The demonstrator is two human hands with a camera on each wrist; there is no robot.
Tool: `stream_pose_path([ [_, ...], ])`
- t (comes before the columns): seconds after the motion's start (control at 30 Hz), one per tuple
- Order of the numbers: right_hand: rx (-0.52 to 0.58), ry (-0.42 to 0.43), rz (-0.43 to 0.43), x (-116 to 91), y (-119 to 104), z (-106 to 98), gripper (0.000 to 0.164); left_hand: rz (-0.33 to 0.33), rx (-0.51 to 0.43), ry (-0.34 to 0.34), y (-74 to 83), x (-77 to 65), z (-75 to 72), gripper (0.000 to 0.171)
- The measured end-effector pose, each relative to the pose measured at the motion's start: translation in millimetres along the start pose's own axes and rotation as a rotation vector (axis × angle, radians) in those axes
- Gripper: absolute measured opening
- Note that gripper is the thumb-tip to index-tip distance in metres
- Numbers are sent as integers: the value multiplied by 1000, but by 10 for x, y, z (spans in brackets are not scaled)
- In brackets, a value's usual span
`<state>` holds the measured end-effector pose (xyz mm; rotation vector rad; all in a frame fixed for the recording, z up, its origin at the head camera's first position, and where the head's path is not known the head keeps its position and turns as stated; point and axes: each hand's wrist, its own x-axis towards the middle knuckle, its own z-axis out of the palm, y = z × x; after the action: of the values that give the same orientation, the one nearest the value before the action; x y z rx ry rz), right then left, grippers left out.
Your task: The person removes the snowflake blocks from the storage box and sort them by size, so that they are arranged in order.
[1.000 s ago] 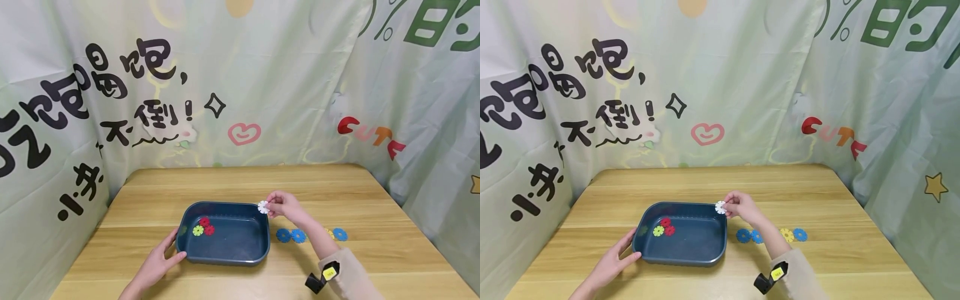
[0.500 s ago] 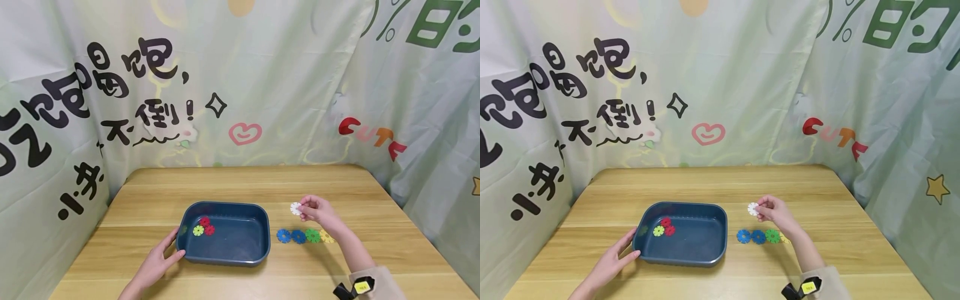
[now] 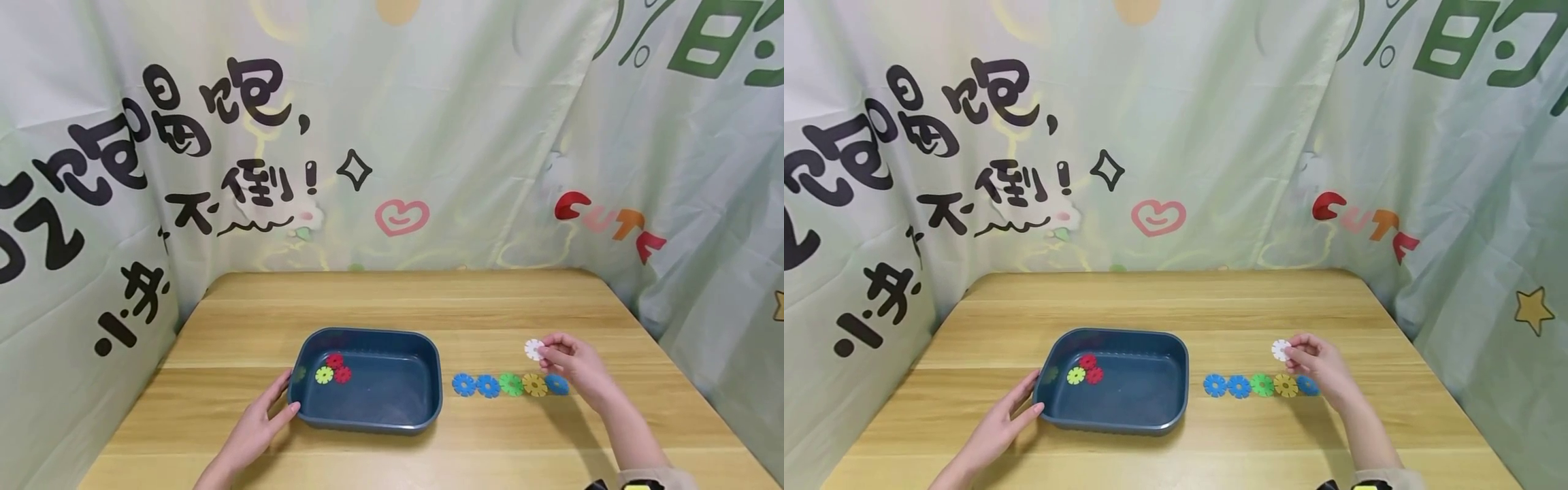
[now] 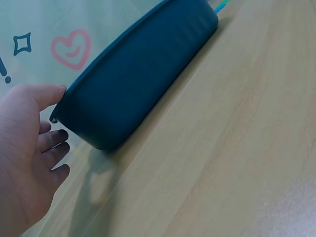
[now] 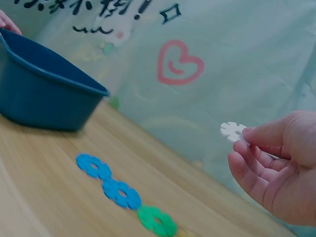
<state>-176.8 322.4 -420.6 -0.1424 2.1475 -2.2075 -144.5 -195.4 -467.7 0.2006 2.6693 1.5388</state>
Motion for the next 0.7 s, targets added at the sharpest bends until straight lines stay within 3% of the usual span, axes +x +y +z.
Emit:
stream_pose_path([
  [0.33, 25, 107, 36, -204, 107, -354, 9, 16, -3, 6, 11, -1, 5, 63],
  [0.53, -28, 216, 140, -269, 225, -562, 9, 22, -4, 10, 2, 4, 7, 63],
  [0.7, -133, 257, 263, -298, 340, -711, 3, 24, -9, 14, -14, 1, 6, 62],
])
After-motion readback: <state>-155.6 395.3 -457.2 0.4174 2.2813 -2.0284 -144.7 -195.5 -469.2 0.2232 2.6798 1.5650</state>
